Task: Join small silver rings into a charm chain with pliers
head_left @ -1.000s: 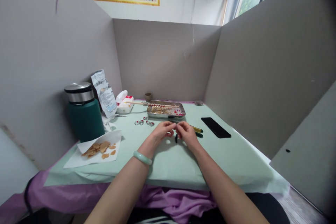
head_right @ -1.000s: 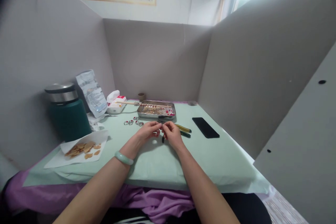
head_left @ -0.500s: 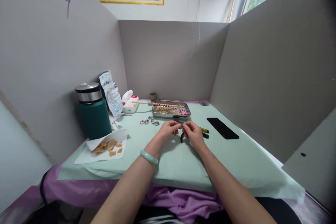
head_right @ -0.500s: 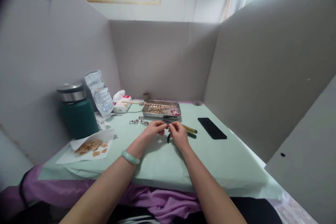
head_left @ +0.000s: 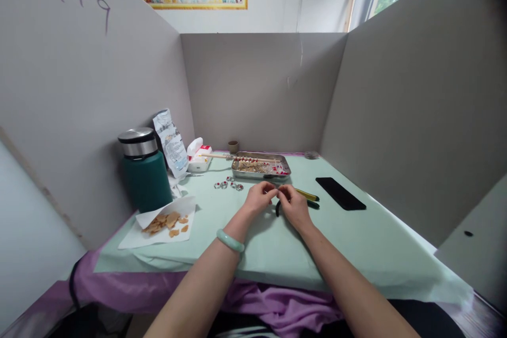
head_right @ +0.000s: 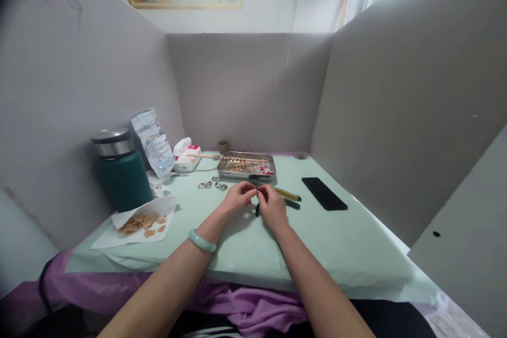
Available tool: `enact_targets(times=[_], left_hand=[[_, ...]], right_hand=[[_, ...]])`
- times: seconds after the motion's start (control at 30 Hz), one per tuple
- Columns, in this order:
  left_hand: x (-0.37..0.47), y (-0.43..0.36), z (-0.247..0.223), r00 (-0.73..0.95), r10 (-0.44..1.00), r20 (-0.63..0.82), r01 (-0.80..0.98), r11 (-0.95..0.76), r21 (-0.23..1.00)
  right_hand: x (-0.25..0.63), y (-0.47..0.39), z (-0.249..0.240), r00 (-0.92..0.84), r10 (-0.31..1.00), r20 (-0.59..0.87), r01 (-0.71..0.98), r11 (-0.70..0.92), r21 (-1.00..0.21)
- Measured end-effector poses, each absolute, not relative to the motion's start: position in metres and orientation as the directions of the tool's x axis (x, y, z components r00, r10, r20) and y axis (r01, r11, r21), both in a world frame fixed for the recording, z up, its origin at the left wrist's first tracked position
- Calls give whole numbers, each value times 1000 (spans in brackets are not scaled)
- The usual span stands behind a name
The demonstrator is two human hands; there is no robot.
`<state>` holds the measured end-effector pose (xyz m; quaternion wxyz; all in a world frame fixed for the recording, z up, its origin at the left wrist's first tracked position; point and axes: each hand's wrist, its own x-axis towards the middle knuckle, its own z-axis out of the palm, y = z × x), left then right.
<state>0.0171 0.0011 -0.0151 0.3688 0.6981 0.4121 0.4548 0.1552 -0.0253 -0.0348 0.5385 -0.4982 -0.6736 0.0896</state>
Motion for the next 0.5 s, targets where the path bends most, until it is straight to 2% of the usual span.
enact_targets(times=[0.27, 0.5], left_hand=[[14, -2, -13, 253, 910, 330, 236, -388, 891], [10, -3, -6, 356, 920, 162, 31, -185, 982]], right_hand=[[155, -26, -34, 59, 762, 645, 581, 499, -643], [155, -28, -29, 107, 832, 545, 405, 464, -788]])
